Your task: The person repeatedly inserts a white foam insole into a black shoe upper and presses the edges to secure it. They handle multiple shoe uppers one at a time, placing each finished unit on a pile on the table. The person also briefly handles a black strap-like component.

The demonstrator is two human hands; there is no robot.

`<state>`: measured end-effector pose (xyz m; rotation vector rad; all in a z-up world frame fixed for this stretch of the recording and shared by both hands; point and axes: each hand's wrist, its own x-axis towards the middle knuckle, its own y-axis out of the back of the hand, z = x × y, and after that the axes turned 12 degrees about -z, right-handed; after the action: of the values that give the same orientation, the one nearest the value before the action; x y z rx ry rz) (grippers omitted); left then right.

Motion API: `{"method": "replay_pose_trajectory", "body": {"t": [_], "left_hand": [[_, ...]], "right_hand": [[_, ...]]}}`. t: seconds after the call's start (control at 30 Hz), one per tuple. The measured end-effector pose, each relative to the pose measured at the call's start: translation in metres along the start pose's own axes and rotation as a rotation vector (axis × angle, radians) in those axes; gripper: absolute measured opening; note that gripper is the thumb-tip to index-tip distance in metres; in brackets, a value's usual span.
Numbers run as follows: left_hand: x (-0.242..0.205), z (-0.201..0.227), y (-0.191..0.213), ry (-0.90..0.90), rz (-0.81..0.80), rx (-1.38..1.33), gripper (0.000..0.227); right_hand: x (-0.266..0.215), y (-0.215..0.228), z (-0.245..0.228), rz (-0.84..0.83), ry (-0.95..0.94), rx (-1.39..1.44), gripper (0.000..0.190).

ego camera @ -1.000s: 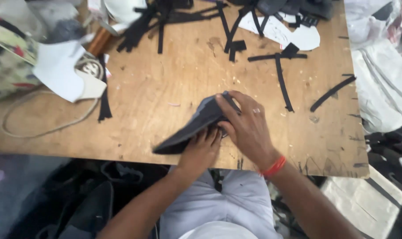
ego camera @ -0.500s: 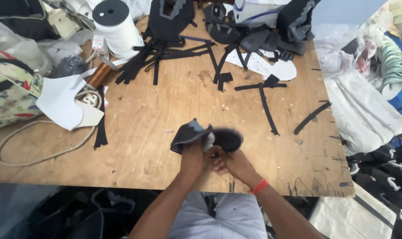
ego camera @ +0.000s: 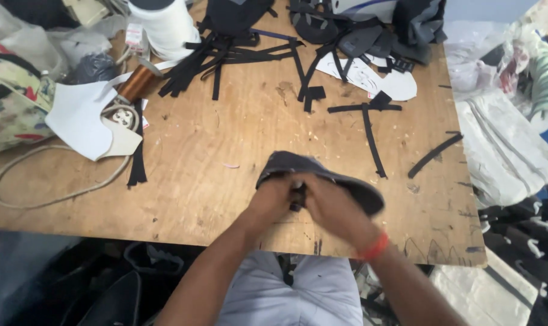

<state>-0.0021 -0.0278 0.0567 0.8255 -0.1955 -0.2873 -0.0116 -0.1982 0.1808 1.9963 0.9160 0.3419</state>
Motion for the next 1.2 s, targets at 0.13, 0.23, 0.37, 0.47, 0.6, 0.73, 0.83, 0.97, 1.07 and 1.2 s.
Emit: {"method": "replay_pose_trajectory", "body": {"t": [0.13, 0.23, 0.37, 0.47, 0.6, 0.73, 0.83, 0.97, 1.07, 1.2], "left_hand": [[-0.005, -0.022, 0.000, 0.055, 0.052, -0.238, 0.034], [-0.008, -0.009, 0.010, 0.105, 0.033, -0.212, 0.028], [-0.003, -0.003, 0.015, 0.117, 0.034, -0.192, 0.026], [0.002, 0.006, 0.016, 0.220, -0.012, -0.145, 0.029], [0.011, -0.013, -0.015, 0.116, 0.066, -0.010, 0.028], [0.014, -0.035, -0.053, -0.164, 0.386, 0.255, 0.036], [0.012, -0.036, -0.046, 0.137, -0.105, 0.137, 0.039], [0.016, -0.011, -0.010, 0.280, -0.338, 0.133, 0.048], [0.015, -0.009, -0.015, 0.006, 0.190, 0.120, 0.078], [0.013, -0.002, -0.020, -0.062, 0.164, 0.206, 0.067]], "right_hand": [[0.029, -0.017, 0.054, -0.103, -0.116, -0.069, 0.051], [0.041, -0.036, 0.062, 0.005, -0.080, 0.007, 0.043], [0.055, -0.038, 0.063, 0.028, -0.215, 0.062, 0.039], [0.051, -0.031, 0.073, 0.081, -0.093, 0.073, 0.042], [0.027, -0.016, 0.064, 0.069, -0.085, 0.129, 0.029], [0.010, -0.028, 0.073, 0.029, 0.004, -0.042, 0.028], [0.015, -0.042, 0.072, 0.086, 0.053, -0.182, 0.047], [0.027, -0.046, 0.087, 0.069, -0.008, -0.046, 0.050], [0.019, -0.040, 0.089, -0.103, -0.205, 0.019, 0.050], [0.005, -0.039, 0.091, -0.052, 0.015, -0.249, 0.061]]}}
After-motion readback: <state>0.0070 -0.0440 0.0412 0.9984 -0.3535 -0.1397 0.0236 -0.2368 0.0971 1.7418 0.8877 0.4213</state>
